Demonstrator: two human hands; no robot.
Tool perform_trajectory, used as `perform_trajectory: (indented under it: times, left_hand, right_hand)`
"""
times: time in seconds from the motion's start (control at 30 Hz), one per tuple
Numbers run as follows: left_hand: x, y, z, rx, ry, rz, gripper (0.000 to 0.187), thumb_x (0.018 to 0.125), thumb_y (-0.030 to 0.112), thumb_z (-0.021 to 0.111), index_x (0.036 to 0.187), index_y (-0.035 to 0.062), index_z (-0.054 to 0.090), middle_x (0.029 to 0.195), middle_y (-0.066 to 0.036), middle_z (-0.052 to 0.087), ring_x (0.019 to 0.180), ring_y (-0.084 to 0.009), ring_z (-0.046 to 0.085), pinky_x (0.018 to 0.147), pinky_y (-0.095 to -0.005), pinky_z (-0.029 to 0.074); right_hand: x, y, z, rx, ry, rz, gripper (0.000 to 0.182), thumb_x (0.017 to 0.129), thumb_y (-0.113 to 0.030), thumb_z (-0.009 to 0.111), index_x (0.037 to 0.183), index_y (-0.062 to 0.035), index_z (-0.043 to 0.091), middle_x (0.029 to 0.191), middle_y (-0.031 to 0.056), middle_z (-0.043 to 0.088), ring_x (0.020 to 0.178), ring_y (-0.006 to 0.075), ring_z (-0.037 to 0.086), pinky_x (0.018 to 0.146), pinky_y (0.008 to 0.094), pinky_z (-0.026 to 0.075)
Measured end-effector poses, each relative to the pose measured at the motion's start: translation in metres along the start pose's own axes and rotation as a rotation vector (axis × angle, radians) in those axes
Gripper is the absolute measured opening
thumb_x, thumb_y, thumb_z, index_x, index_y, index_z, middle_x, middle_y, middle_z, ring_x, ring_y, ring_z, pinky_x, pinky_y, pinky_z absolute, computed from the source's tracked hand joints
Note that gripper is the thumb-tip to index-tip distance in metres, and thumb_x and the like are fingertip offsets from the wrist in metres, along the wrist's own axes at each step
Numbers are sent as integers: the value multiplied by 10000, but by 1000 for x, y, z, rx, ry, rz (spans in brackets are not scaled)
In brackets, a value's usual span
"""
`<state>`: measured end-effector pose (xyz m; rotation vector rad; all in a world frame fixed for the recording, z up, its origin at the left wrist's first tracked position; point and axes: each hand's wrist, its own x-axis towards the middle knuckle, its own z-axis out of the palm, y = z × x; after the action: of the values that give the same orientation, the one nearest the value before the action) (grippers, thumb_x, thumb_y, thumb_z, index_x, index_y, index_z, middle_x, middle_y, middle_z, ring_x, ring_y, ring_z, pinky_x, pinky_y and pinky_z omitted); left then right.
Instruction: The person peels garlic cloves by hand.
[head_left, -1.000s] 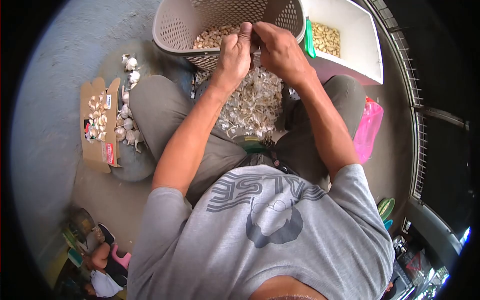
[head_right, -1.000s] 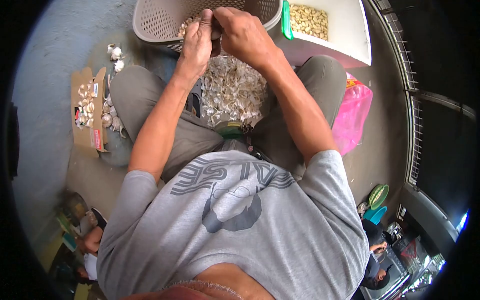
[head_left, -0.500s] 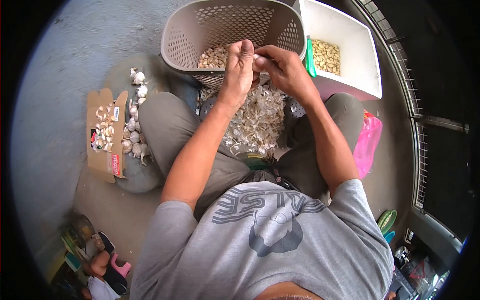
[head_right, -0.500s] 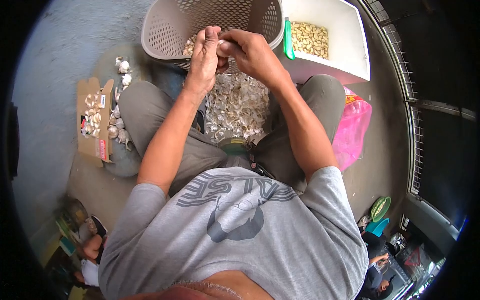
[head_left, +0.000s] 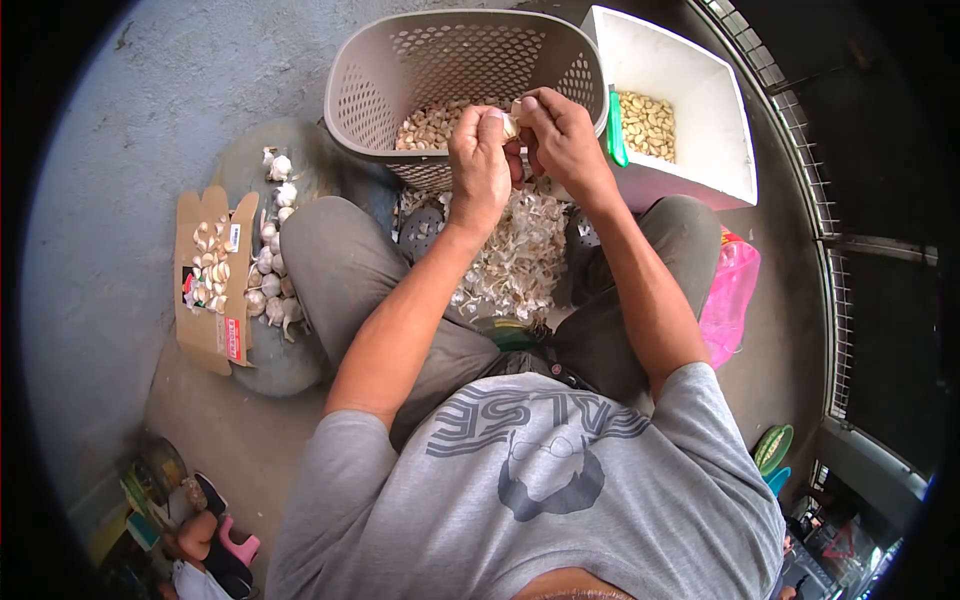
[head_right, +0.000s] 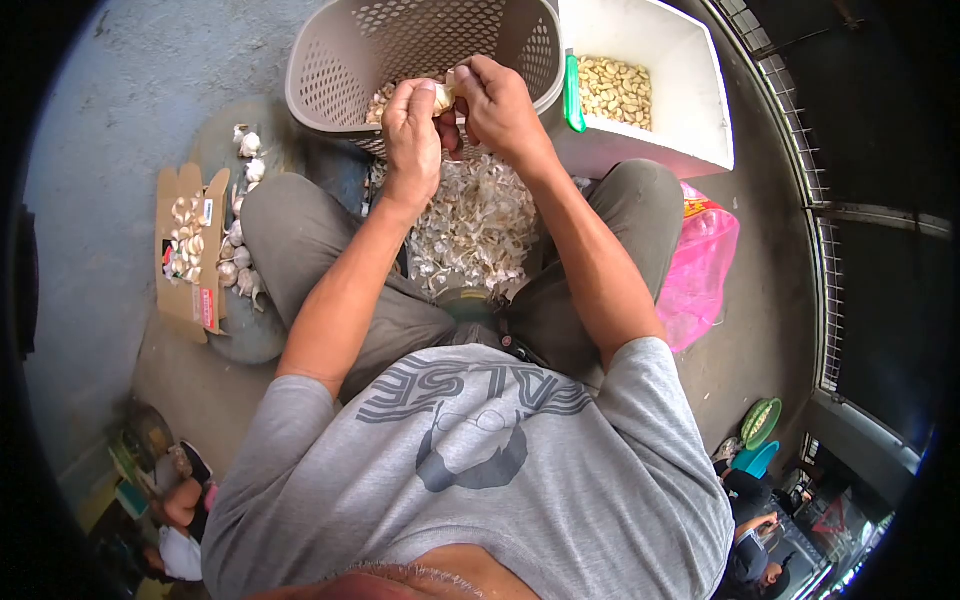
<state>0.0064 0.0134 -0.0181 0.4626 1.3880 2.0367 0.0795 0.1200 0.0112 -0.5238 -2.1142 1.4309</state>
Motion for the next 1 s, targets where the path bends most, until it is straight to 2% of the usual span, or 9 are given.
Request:
perform_trajectory:
  times: [0.07,0.17,0.37,0.47,0.57,0.67,0.77,0.87,1.0]
  left_hand:
    - [7,-2,-5,17,4,-17,286,1083,315,488,1034,49,581,735,-30,573,510,-97,508,429,-271,455]
    - [10,3,-6,-20,-22,-71,279,1065,313,538,1055,44,609,759,-27,603,540,-81,528,447,-248,463]
    - [8,10,-10,98,-96,-29,289,1046,309,597,971,41,674,787,-15,653,607,-63,549,487,-225,472]
    - [11,12,-13,166,-62,-25,304,1051,311,594,939,41,677,781,-12,655,605,-67,549,501,-227,475]
    - [24,5,-24,460,-106,164,293,1050,304,602,939,44,681,794,-15,667,603,-72,552,516,-230,478]
    - [19,11,-22,114,-118,-53,288,1043,302,615,923,50,686,789,-9,665,613,-76,559,528,-233,478]
    - [20,16,-26,99,-175,-59,290,1042,308,619,917,57,693,790,-1,662,637,-79,570,543,-238,481]
    - [21,17,-31,46,-247,-128,284,1039,310,626,934,56,700,812,4,667,669,-81,581,568,-242,486]
    - [23,19,-35,46,-321,-126,273,1037,306,630,950,59,705,831,6,668,695,-81,588,593,-242,488]
  right_hand:
    - [-1,-3,-5,298,-74,243,258,1081,-204,550,958,14,611,701,77,606,483,115,538,442,281,427]
    - [-1,8,-4,415,-48,271,254,1074,-234,578,978,-4,628,731,22,606,500,61,524,436,226,396]
    - [0,7,-7,420,-79,308,222,1054,-221,617,1023,-1,633,777,17,632,513,54,518,444,220,399]
    - [-2,2,-9,371,-128,205,208,1039,-198,638,1054,10,649,801,15,656,538,47,521,464,211,412]
    - [-3,-2,-10,295,-152,216,207,1023,-180,659,1086,17,667,837,21,678,564,43,528,484,206,423]
    - [-1,6,-18,395,-198,212,187,1011,-143,669,1111,15,681,858,34,689,574,45,536,494,205,433]
    - [3,12,-25,534,-251,253,186,990,-93,681,1140,16,685,891,47,706,583,44,540,498,209,441]
    - [-1,3,-21,286,-219,184,200,976,-64,686,1157,22,684,913,51,715,585,42,539,502,208,449]
    - [-4,-5,-20,242,-174,153,173,970,-60,690,1121,24,696,891,35,713,593,41,539,511,212,455]
